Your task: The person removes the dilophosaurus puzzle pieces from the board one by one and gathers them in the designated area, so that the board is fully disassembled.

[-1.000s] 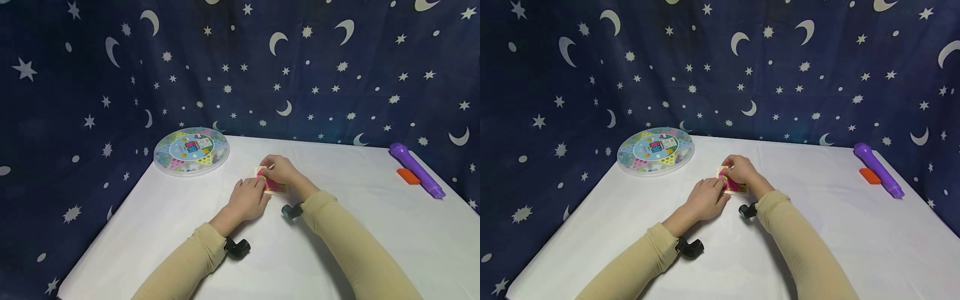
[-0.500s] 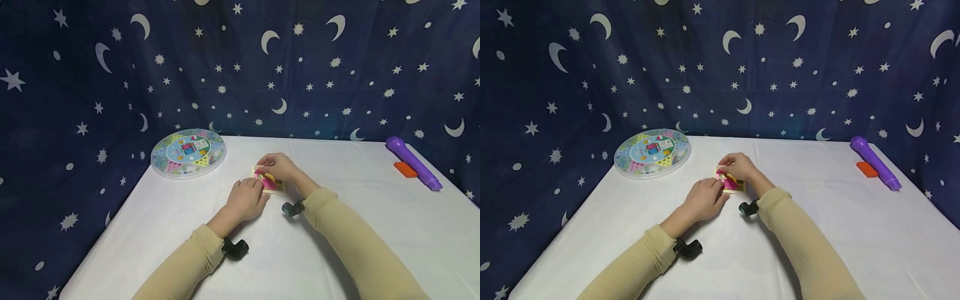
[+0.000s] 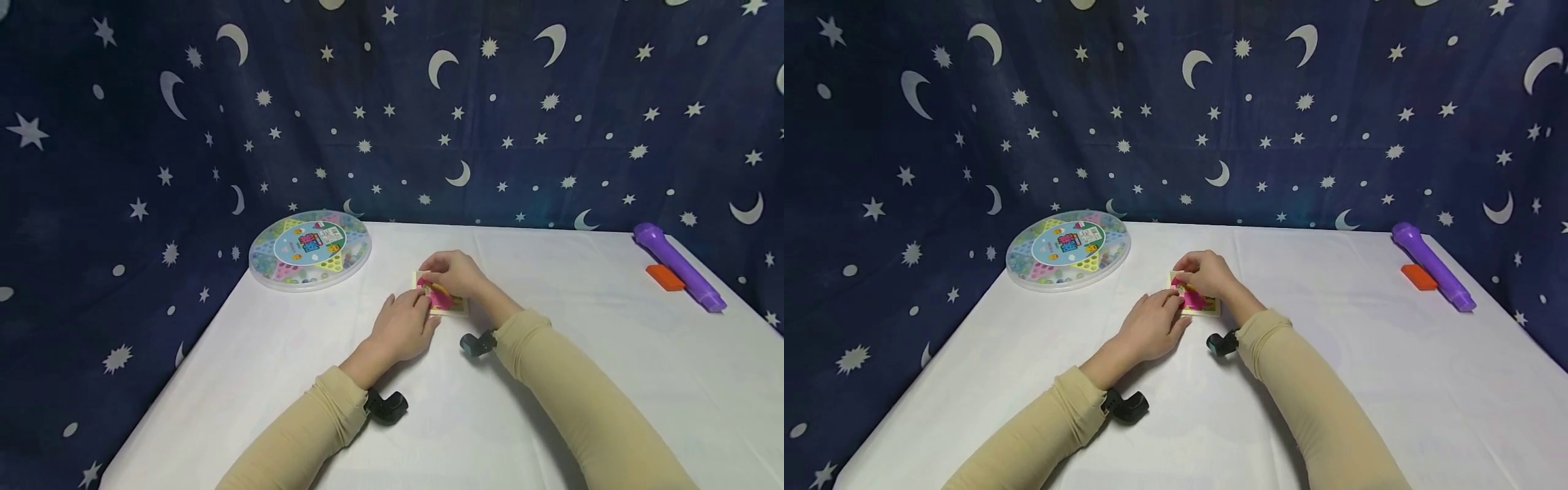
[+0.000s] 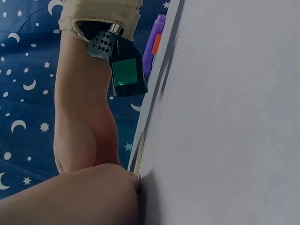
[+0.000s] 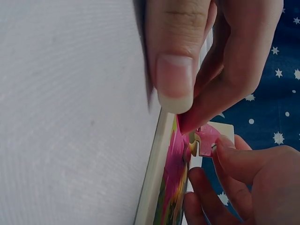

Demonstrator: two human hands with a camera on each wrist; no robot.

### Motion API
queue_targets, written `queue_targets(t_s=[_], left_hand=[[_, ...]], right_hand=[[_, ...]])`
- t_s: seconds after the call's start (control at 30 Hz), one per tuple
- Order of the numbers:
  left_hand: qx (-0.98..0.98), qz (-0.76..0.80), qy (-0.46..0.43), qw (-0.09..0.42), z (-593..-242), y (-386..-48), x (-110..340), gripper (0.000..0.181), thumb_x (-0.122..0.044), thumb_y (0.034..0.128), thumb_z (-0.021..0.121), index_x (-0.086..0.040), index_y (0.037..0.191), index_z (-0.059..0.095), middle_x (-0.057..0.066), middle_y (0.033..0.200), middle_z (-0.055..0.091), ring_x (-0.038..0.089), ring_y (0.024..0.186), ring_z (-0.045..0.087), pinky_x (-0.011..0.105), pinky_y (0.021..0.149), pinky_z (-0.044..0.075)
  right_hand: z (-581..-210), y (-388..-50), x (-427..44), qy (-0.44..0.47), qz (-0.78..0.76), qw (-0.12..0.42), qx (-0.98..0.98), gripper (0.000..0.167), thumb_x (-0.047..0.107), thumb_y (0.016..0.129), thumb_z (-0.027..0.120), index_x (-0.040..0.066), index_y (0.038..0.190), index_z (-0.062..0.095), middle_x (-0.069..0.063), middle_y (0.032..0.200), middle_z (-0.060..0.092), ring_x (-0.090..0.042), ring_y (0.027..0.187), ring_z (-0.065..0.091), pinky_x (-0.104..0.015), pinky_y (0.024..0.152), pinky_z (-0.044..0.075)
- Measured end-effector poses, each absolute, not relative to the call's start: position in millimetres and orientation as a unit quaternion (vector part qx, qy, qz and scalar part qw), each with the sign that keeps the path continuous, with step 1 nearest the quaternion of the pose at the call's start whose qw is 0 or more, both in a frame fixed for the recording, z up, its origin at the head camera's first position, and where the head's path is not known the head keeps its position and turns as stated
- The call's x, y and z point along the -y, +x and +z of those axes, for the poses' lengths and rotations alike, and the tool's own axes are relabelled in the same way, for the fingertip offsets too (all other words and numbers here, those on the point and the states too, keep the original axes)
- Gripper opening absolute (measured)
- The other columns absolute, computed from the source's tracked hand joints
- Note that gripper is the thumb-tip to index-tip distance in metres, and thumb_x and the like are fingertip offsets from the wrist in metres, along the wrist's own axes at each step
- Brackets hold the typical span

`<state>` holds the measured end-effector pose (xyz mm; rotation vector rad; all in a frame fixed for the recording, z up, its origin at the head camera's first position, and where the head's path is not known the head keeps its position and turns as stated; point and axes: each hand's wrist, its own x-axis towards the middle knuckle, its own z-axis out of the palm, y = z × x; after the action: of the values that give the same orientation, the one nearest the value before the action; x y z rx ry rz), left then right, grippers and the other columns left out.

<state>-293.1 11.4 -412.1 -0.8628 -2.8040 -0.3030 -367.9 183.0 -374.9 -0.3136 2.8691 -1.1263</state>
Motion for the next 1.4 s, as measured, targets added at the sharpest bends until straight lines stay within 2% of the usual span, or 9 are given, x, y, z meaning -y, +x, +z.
queue_targets(t_s=[0.17, 0.33, 0.53, 0.67, 0.77, 0.97, 1.13, 1.3, 1.4], left_hand=[[0.946, -0.1, -0.295, 0.095, -412.4, -291.7, -12.7, 0.039, -0.041, 0.1058, 0.051, -0.008, 0.124, 0.061, 0.008, 0.133, 0.06, 0.026, 0.13, 0.054, 0.058, 0.111, 0.037], [0.947, -0.098, -0.291, 0.092, -411.7, -291.4, -12.6, 0.041, -0.04, 0.1066, 0.05, -0.008, 0.131, 0.06, 0.008, 0.136, 0.06, 0.025, 0.132, 0.053, 0.058, 0.111, 0.037], [0.948, -0.091, -0.294, 0.085, -410.8, -290.2, -11.6, 0.041, -0.037, 0.1072, 0.05, -0.007, 0.134, 0.059, 0.009, 0.137, 0.06, 0.025, 0.132, 0.053, 0.058, 0.111, 0.037], [0.947, -0.079, -0.301, 0.077, -409.6, -290.3, -11.0, 0.042, -0.035, 0.1077, 0.049, -0.007, 0.137, 0.058, 0.009, 0.139, 0.058, 0.025, 0.133, 0.053, 0.057, 0.111, 0.038], [0.949, -0.066, -0.3, 0.064, -406.9, -290.8, -10.0, 0.044, -0.035, 0.1082, 0.048, -0.007, 0.141, 0.057, 0.009, 0.143, 0.056, 0.024, 0.135, 0.05, 0.056, 0.111, 0.038], [0.951, -0.068, -0.298, 0.054, -401.5, -294.1, -9.3, 0.044, -0.034, 0.1087, 0.047, -0.008, 0.143, 0.055, 0.009, 0.144, 0.056, 0.024, 0.137, 0.049, 0.055, 0.113, 0.037], [0.948, -0.095, -0.29, 0.085, -405.7, -295.6, -9.8, 0.042, -0.035, 0.1062, 0.052, -0.009, 0.139, 0.06, 0.01, 0.135, 0.061, 0.028, 0.13, 0.055, 0.052, 0.11, 0.04], [0.942, -0.137, -0.267, 0.149, -416.4, -296.3, -10.7, 0.035, -0.04, 0.0998, 0.063, -0.012, 0.121, 0.069, 0.005, 0.11, 0.066, 0.026, 0.107, 0.064, 0.046, 0.092, 0.049], [0.938, -0.155, -0.258, 0.169, -418.6, -295.4, -10.9, 0.036, -0.041, 0.097, 0.067, -0.012, 0.116, 0.072, 0.006, 0.107, 0.066, 0.025, 0.1, 0.065, 0.045, 0.086, 0.051]], right_hand=[[-378.2, -366.6, -183.6, -0.102, -0.36, 0.012, -0.927, 0.016, 0.022, 0.098, 0.072, 0.015, 0.112, 0.076, -0.008, 0.114, 0.074, -0.029, 0.112, 0.065, -0.051, 0.105, 0.046], [-379.2, -365.8, -183.6, -0.106, -0.358, 0.003, -0.928, 0.014, 0.022, 0.097, 0.073, 0.015, 0.108, 0.077, -0.006, 0.111, 0.075, -0.028, 0.109, 0.065, -0.05, 0.105, 0.045], [-382.1, -363.1, -183.4, -0.101, -0.369, -0.002, -0.924, 0.011, 0.022, 0.095, 0.076, 0.018, 0.106, 0.078, -0.003, 0.103, 0.074, -0.027, 0.1, 0.063, -0.044, 0.093, 0.051], [-382.5, -359.9, -183.2, -0.15, -0.338, -0.028, -0.929, 0.009, 0.02, 0.094, 0.076, 0.017, 0.102, 0.078, 0.001, 0.1, 0.075, -0.024, 0.097, 0.067, -0.043, 0.092, 0.053], [-378.8, -357.3, -182.8, -0.178, -0.325, -0.051, -0.927, 0.007, 0.021, 0.095, 0.076, 0.017, 0.101, 0.077, 0.002, 0.099, 0.075, -0.022, 0.096, 0.069, -0.043, 0.092, 0.053], [-353.0, -356.1, -189.8, -0.162, -0.348, -0.082, -0.92, 0.013, 0.025, 0.096, 0.075, 0.017, 0.105, 0.076, 0.0, 0.103, 0.073, -0.023, 0.094, 0.069, -0.042, 0.087, 0.056], [-350.2, -357.3, -223.0, -0.085, -0.338, -0.05, -0.936, 0.024, 0.03, 0.096, 0.074, 0.013, 0.113, 0.075, -0.004, 0.107, 0.073, -0.023, 0.093, 0.068, -0.037, 0.08, 0.056], [-370.4, -360.2, -269.2, 0.017, -0.358, 0.009, -0.934, 0.031, 0.032, 0.099, 0.07, 0.008, 0.119, 0.072, -0.011, 0.106, 0.07, -0.024, 0.085, 0.064, -0.032, 0.071, 0.053], [-375.4, -358.3, -284.6, 0.04, -0.343, 0.033, -0.938, 0.03, 0.03, 0.1, 0.068, 0.008, 0.12, 0.072, -0.013, 0.104, 0.068, -0.025, 0.084, 0.062, -0.034, 0.071, 0.052]])
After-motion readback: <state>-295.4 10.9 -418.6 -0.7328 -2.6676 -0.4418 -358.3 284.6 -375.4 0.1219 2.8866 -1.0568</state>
